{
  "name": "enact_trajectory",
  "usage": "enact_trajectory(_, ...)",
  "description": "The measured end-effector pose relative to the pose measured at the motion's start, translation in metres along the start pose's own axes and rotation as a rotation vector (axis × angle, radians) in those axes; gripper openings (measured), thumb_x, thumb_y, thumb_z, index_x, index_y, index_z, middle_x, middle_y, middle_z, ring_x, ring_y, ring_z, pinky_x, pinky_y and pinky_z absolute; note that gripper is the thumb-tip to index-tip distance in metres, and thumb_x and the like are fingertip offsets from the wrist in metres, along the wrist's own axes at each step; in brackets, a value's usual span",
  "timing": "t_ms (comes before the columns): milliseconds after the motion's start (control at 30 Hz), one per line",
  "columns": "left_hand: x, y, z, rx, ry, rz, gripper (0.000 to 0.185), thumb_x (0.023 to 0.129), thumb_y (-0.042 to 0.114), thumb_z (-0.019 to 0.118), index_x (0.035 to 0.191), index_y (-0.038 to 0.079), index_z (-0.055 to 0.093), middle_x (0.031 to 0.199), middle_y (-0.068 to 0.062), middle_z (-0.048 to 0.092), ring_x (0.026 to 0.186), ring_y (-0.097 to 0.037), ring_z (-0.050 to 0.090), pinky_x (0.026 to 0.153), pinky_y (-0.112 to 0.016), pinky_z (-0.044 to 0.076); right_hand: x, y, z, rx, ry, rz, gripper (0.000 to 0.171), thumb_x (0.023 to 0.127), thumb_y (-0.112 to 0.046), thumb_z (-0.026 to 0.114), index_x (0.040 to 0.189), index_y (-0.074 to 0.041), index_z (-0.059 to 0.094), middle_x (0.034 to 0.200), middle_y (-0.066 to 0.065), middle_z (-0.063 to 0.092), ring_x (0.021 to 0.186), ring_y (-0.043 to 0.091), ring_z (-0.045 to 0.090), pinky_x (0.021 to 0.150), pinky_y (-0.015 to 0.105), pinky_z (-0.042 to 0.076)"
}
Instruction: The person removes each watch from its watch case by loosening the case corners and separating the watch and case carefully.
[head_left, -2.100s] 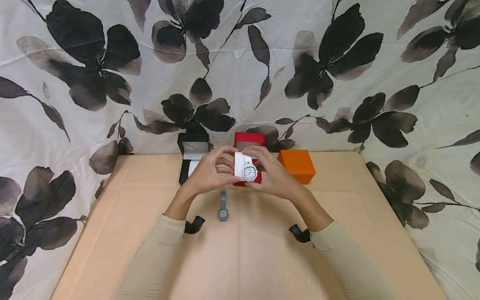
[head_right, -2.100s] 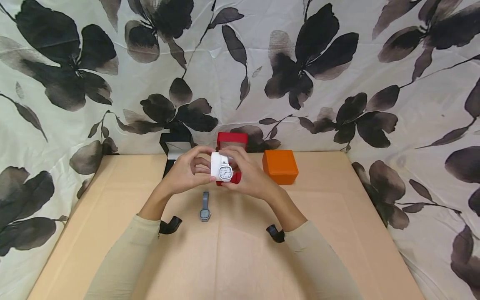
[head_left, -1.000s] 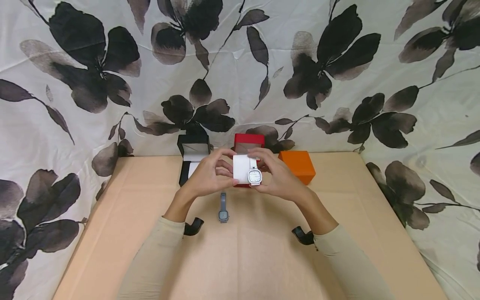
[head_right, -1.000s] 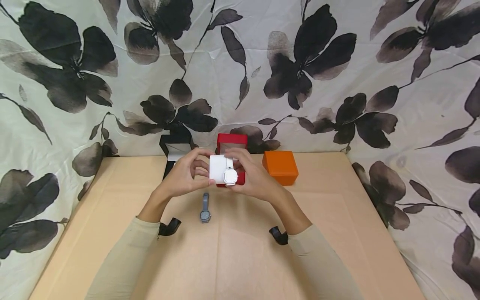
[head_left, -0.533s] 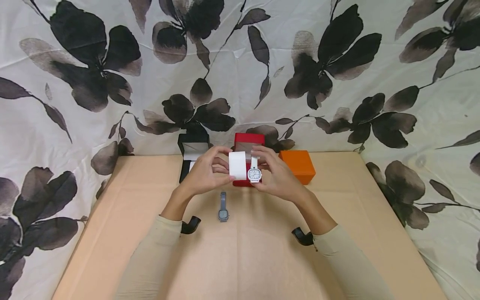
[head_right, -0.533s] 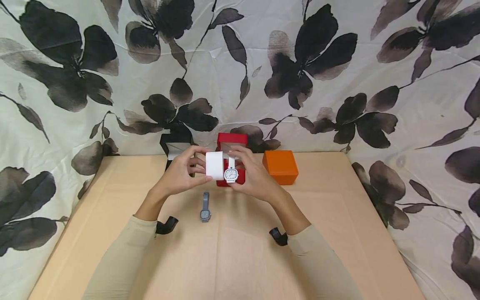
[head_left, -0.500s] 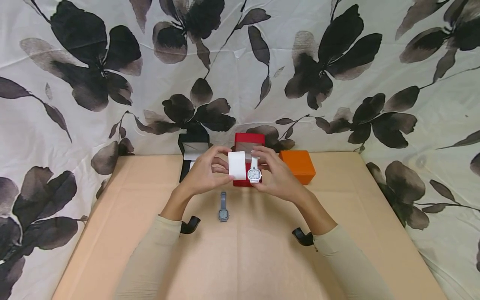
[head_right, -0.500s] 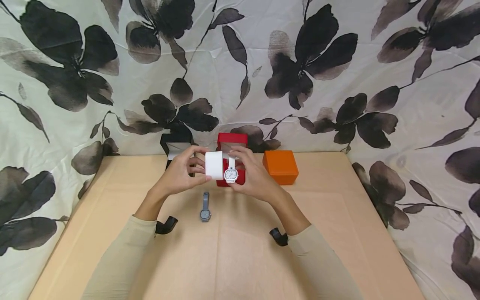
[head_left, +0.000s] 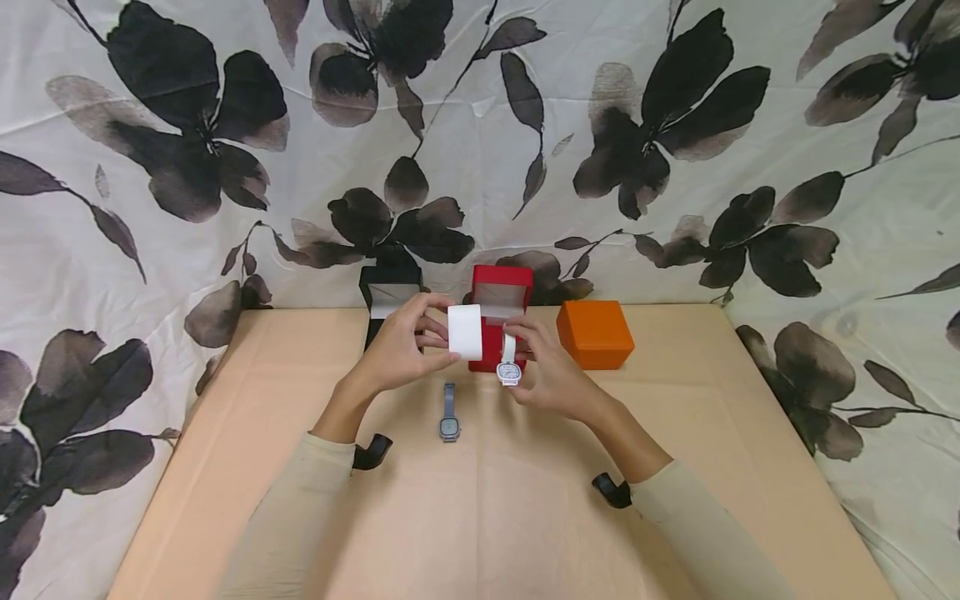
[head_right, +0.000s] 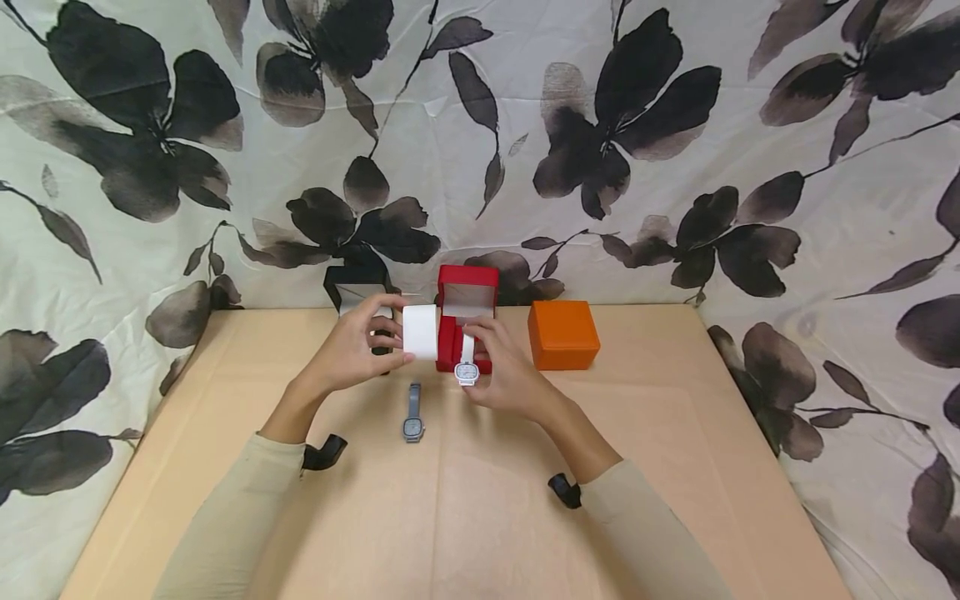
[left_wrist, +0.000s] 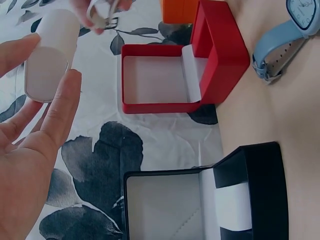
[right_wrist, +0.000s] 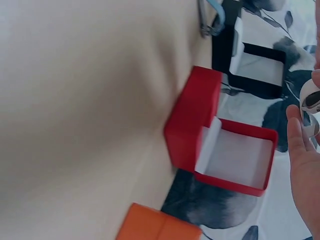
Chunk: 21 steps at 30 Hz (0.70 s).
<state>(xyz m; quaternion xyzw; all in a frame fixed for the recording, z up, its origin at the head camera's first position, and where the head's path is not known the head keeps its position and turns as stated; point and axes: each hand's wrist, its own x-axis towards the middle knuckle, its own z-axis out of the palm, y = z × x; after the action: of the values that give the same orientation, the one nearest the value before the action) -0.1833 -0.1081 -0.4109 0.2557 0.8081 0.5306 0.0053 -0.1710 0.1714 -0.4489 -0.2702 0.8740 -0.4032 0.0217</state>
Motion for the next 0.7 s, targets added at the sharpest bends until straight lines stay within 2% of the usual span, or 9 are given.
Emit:
enact_trajectory(167,-0.002,-0.001,0.000,0.008,0.003,-0.007,0.072,0.078,0.002,0.088,0.139,0.006,0.050,0.133,-0.012,0.056,0.100,-0.025,0.071,0.087,-0.037,0.063,-0.006,0.009,0.011,0.062,-0.045,0.001,0.087,0.075,-0.002,0.087,0.148,-0.002,0.041,0.157,0.013,0.037,0.136,0.031,0.046,0.104,0.048,0.055)
enact_trajectory(267,-0.003,-0.002,0.000,0.012,0.001,-0.003,0.072,0.078,0.002,0.088,0.140,0.006,0.050,0.134,-0.013,0.056,0.099,-0.025,0.071,0.087,-0.035,0.063,-0.010,0.015,0.018,0.085,-0.074,0.004,0.087,0.075,0.001,0.087,0.149,-0.002,0.040,0.152,0.015,0.040,0.133,0.031,0.049,0.104,0.048,0.055)
enact_trajectory(500,-0.006,-0.004,-0.001,0.050,0.002,-0.013,0.072,0.078,0.002,0.088,0.140,0.005,0.050,0.129,-0.011,0.056,0.099,-0.024,0.072,0.086,-0.033,0.063,-0.016,0.023,0.029,-0.046,-0.131,-0.007,0.084,0.078,-0.009,0.088,0.150,-0.003,0.045,0.150,0.012,0.044,0.136,0.030,0.048,0.108,0.044,0.053)
enact_trajectory(700,-0.008,-0.007,-0.001,0.066,0.000,-0.018,0.073,0.078,0.002,0.088,0.141,0.004,0.050,0.130,-0.011,0.056,0.099,-0.024,0.071,0.086,-0.036,0.063,-0.017,0.026,0.035,-0.067,-0.168,0.030,0.079,0.080,-0.013,0.089,0.147,-0.004,0.049,0.151,0.011,0.046,0.127,0.030,0.058,0.106,0.046,0.054)
